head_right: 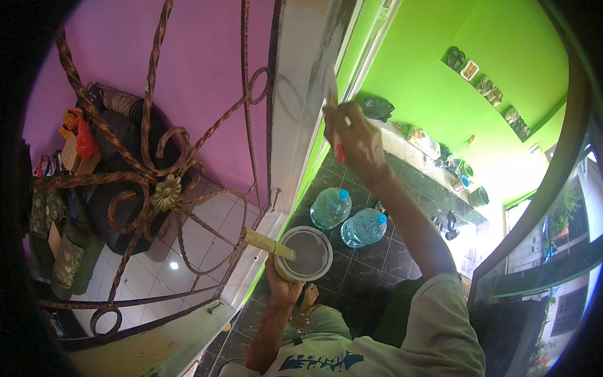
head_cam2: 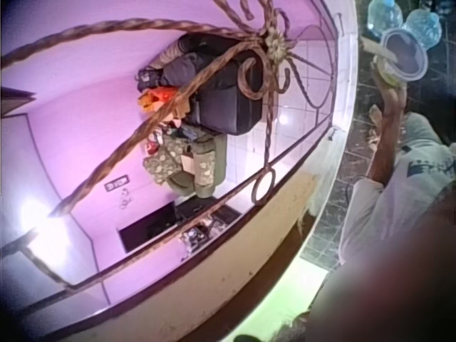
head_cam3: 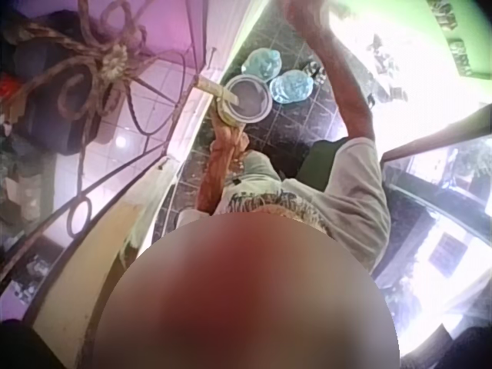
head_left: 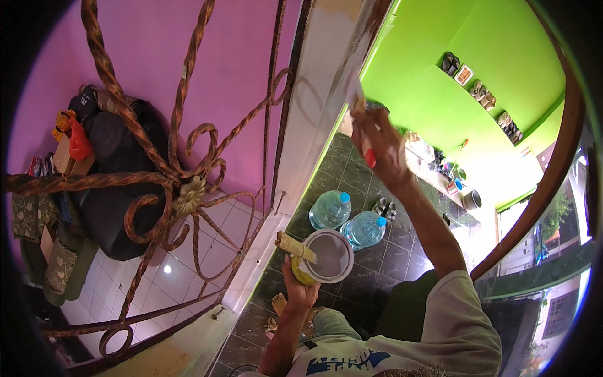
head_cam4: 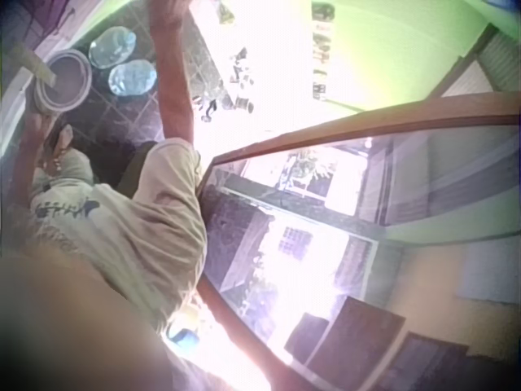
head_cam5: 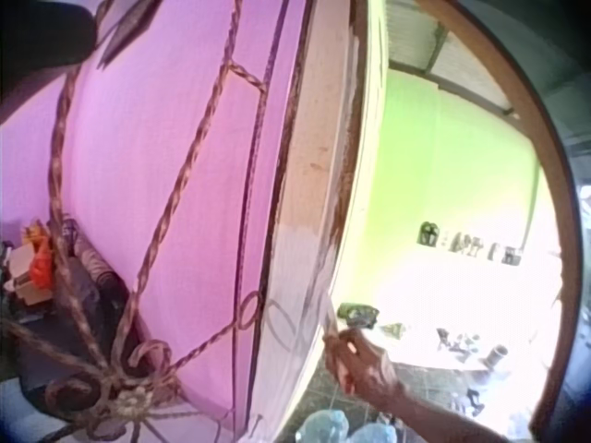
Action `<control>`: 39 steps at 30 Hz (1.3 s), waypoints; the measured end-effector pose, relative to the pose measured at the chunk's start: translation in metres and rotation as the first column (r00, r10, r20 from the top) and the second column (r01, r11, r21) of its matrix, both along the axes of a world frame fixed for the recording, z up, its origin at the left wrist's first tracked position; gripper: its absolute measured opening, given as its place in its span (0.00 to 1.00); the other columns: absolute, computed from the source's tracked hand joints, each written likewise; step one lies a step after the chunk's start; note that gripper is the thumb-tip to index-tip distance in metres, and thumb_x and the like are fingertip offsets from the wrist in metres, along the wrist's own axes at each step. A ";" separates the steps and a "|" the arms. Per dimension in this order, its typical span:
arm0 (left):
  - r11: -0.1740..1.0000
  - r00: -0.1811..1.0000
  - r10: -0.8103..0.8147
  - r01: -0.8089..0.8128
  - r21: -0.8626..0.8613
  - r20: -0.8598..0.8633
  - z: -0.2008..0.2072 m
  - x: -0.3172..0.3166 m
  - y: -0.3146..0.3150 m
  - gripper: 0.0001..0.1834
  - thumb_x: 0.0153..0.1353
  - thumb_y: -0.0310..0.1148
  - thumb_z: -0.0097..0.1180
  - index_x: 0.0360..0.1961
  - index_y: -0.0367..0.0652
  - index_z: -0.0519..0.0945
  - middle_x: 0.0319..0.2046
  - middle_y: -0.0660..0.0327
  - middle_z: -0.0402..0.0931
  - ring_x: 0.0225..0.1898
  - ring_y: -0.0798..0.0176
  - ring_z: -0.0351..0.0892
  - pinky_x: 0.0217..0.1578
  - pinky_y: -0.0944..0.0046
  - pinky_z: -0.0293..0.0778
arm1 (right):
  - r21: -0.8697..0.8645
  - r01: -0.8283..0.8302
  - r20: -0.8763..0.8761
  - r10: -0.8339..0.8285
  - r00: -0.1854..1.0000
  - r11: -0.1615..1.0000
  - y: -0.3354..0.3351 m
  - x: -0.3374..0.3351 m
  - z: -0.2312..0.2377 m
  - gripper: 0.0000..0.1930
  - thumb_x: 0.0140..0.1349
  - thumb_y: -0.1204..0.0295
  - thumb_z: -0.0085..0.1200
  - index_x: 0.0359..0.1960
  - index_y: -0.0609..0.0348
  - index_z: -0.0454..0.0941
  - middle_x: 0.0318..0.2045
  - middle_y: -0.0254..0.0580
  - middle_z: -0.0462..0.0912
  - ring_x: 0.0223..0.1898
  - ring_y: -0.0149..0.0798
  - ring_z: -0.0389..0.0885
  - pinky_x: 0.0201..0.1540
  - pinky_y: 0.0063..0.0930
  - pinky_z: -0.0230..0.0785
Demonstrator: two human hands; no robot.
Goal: The person paints a white door frame with white paint using a brush. They repeatedly dip the brush into a small paint container and apply paint to the vertical frame next to a decorative metal gate.
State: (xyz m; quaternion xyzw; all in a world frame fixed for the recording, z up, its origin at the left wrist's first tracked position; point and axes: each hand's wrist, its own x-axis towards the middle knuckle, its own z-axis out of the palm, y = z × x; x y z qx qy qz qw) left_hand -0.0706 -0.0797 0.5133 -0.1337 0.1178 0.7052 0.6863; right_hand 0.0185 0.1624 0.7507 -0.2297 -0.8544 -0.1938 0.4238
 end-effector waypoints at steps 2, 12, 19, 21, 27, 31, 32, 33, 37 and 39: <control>1.000 1.000 -0.013 0.013 -0.011 0.000 0.002 0.000 0.001 0.30 0.72 0.58 0.45 0.59 0.45 0.75 0.53 0.59 0.79 0.56 0.56 0.79 0.57 0.49 0.77 | -0.119 0.009 0.031 -0.005 0.999 0.993 -0.003 0.004 -0.020 0.15 0.53 0.80 0.66 0.43 0.58 0.80 0.34 0.44 0.77 0.29 0.47 0.83 0.30 0.40 0.80; 1.000 1.000 -0.021 0.021 0.005 -0.009 0.000 0.001 -0.005 0.29 0.72 0.59 0.45 0.58 0.46 0.76 0.52 0.60 0.80 0.56 0.57 0.80 0.55 0.51 0.79 | -0.017 -0.066 -0.138 0.063 0.988 0.998 -0.001 -0.006 0.043 0.11 0.57 0.82 0.64 0.41 0.58 0.81 0.31 0.46 0.77 0.30 0.46 0.81 0.32 0.38 0.76; 1.000 1.000 -0.016 0.015 -0.027 -0.011 0.004 0.003 0.000 0.28 0.72 0.59 0.44 0.57 0.47 0.77 0.52 0.60 0.80 0.55 0.57 0.80 0.54 0.52 0.78 | 0.103 -0.067 -0.060 0.073 0.996 0.992 -0.001 0.002 0.017 0.18 0.55 0.82 0.65 0.49 0.59 0.80 0.35 0.46 0.79 0.36 0.47 0.83 0.35 0.37 0.79; 0.999 1.000 -0.027 0.027 -0.034 -0.009 0.004 0.003 -0.001 0.29 0.72 0.59 0.45 0.57 0.47 0.77 0.51 0.60 0.80 0.54 0.57 0.80 0.53 0.52 0.79 | -0.057 0.013 0.054 -0.010 0.999 0.998 -0.002 0.007 -0.009 0.17 0.56 0.81 0.64 0.48 0.58 0.79 0.36 0.45 0.77 0.32 0.47 0.83 0.34 0.37 0.79; 0.998 0.998 -0.045 0.046 0.037 -0.033 -0.018 0.003 -0.006 0.34 0.75 0.58 0.36 0.71 0.47 0.66 0.63 0.60 0.72 0.65 0.58 0.71 0.65 0.48 0.68 | -0.216 -0.136 -0.125 0.111 0.986 0.967 -0.003 0.003 0.014 0.10 0.58 0.81 0.64 0.41 0.59 0.82 0.32 0.44 0.80 0.31 0.45 0.84 0.35 0.34 0.78; 0.996 0.999 -0.047 0.047 0.075 -0.006 -0.020 0.004 -0.005 0.34 0.75 0.58 0.36 0.70 0.47 0.66 0.63 0.60 0.72 0.65 0.57 0.71 0.65 0.49 0.68 | 0.003 -0.154 -0.195 0.152 0.969 0.988 0.012 -0.002 0.070 0.12 0.58 0.81 0.65 0.44 0.60 0.84 0.35 0.46 0.83 0.35 0.42 0.85 0.39 0.35 0.78; 0.996 0.999 -0.037 0.038 0.075 -0.019 -0.019 0.005 -0.006 0.34 0.75 0.59 0.36 0.70 0.47 0.67 0.63 0.60 0.73 0.65 0.57 0.71 0.65 0.49 0.69 | 0.028 -0.115 -0.174 0.118 0.978 0.993 0.012 0.000 0.077 0.13 0.60 0.83 0.63 0.48 0.64 0.83 0.41 0.46 0.85 0.43 0.40 0.86 0.45 0.31 0.79; 0.997 0.999 -0.026 0.029 0.075 -0.031 -0.018 0.006 -0.006 0.33 0.75 0.59 0.37 0.70 0.47 0.67 0.62 0.60 0.73 0.64 0.57 0.72 0.64 0.49 0.69 | 0.068 -0.058 -0.198 0.070 0.978 0.996 0.009 -0.004 0.084 0.16 0.60 0.82 0.65 0.50 0.61 0.83 0.43 0.45 0.85 0.44 0.40 0.86 0.46 0.32 0.80; 0.995 0.999 -0.047 0.046 0.086 0.013 -0.022 0.008 -0.007 0.33 0.74 0.60 0.38 0.68 0.48 0.69 0.61 0.61 0.74 0.62 0.58 0.74 0.62 0.50 0.72 | 0.299 -0.076 -0.155 0.127 0.980 0.951 0.009 -0.010 0.095 0.19 0.56 0.84 0.65 0.50 0.60 0.81 0.37 0.46 0.82 0.35 0.44 0.83 0.38 0.34 0.79; 0.996 0.999 -0.042 0.041 0.077 0.013 -0.020 0.010 -0.006 0.33 0.74 0.60 0.39 0.68 0.48 0.69 0.60 0.61 0.75 0.62 0.58 0.75 0.62 0.50 0.72 | 0.289 -0.030 -0.057 0.049 0.997 0.957 0.006 -0.010 0.082 0.20 0.54 0.84 0.65 0.50 0.61 0.79 0.36 0.45 0.80 0.34 0.45 0.83 0.36 0.34 0.79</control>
